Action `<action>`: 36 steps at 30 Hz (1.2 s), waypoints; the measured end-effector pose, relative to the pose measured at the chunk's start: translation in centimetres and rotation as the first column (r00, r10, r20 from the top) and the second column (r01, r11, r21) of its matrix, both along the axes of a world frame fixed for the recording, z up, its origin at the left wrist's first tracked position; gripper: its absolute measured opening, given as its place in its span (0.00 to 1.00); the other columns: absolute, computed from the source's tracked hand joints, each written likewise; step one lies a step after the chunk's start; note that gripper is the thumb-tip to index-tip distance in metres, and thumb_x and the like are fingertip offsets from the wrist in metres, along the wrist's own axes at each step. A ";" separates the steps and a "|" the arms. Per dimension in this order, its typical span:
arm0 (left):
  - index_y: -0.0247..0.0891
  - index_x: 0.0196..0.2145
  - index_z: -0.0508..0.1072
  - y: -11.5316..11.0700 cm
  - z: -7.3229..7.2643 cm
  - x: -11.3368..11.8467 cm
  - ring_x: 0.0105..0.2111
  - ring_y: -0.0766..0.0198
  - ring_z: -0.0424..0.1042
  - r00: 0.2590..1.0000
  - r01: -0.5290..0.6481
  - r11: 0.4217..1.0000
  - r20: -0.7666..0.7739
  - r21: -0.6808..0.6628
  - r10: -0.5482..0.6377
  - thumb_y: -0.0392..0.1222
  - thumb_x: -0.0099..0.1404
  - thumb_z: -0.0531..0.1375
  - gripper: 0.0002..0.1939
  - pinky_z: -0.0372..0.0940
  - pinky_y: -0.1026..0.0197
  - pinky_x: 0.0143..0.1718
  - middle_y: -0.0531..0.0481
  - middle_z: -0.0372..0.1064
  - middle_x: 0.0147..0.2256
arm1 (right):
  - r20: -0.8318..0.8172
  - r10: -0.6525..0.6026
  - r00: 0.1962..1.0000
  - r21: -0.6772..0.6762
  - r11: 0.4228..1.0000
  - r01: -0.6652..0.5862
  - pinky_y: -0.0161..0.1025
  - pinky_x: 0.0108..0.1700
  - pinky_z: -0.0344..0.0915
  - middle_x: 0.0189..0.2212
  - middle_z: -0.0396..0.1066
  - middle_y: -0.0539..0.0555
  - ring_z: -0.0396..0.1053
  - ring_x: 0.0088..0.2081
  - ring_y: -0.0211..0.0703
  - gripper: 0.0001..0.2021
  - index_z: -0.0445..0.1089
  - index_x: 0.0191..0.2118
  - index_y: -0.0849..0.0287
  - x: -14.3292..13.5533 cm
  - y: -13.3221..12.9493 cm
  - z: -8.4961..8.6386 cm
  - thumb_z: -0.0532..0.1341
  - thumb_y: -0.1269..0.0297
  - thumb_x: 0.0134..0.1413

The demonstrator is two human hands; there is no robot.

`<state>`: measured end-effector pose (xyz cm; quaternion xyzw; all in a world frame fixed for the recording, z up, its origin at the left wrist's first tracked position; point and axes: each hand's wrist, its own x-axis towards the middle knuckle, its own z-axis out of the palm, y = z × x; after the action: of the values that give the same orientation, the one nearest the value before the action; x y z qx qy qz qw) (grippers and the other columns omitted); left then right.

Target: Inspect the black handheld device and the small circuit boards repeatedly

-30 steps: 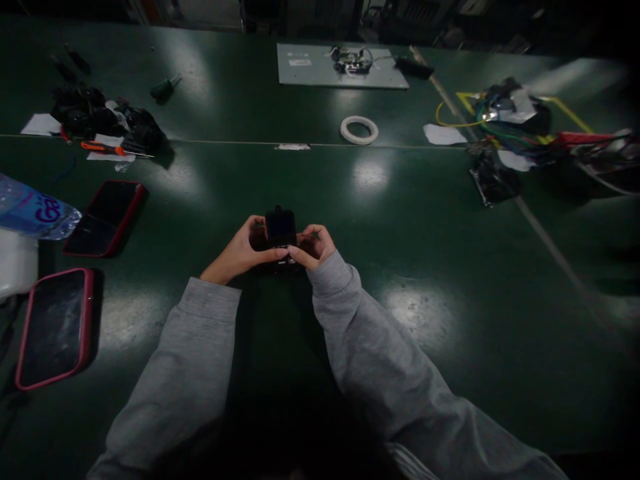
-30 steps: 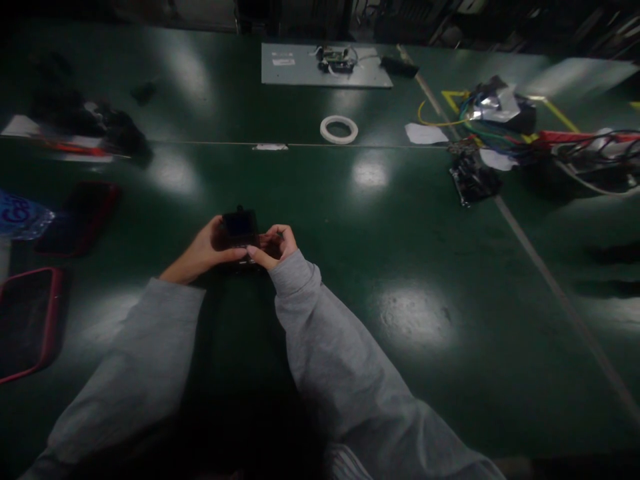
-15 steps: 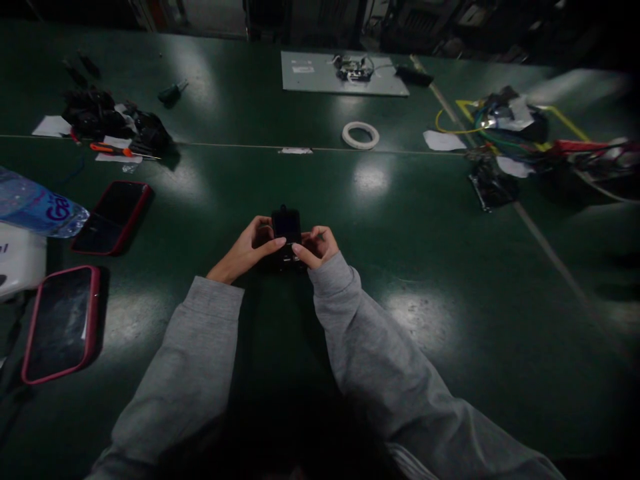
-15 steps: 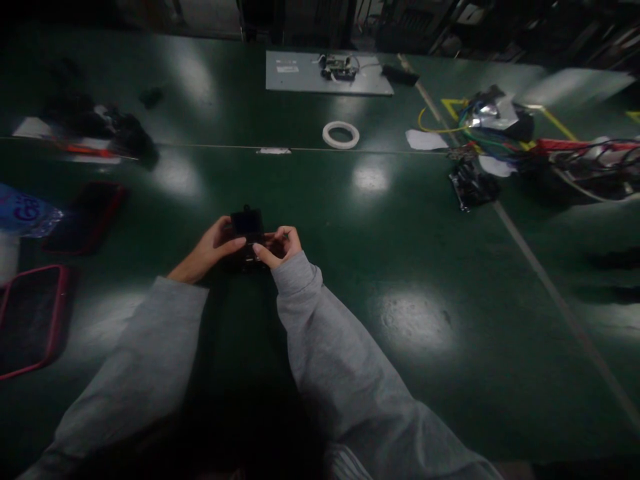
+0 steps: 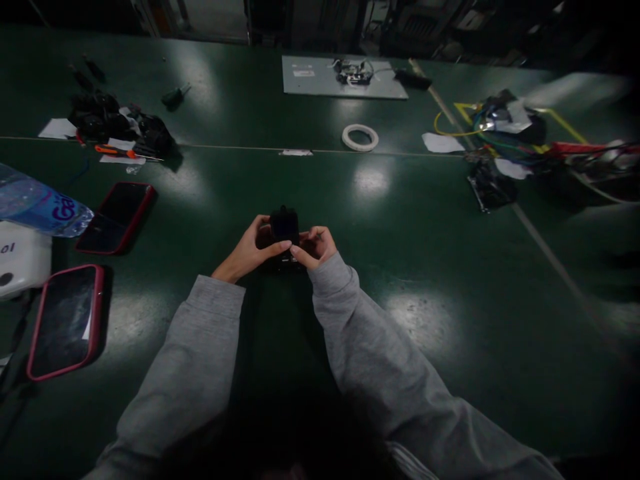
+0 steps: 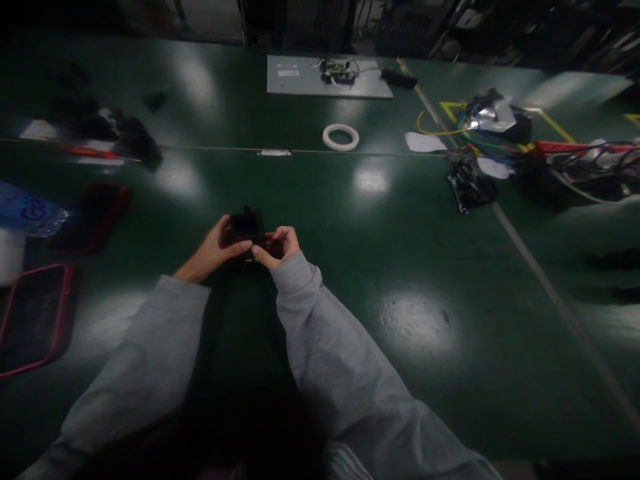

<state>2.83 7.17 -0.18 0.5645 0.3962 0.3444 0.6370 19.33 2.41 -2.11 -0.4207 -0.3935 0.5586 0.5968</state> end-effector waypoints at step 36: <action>0.42 0.48 0.62 0.5 0.0 -1.1 0.51 0.53 0.70 0.993 0.118 0.993 0.010 0.008 -0.118 0.44 0.54 0.70 0.28 0.64 0.50 0.51 0.47 0.72 0.47 | 0.030 0.099 0.995 0.012 0.995 -0.099 0.38 0.44 0.68 0.37 0.69 0.46 0.70 0.37 0.33 0.31 0.52 0.36 0.53 1.1 1.0 -1.6 0.76 0.52 0.36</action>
<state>1.75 7.67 -0.18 0.5875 0.3574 0.3107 0.6562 20.38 3.40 -3.67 -0.4047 -0.4264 0.5786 0.5653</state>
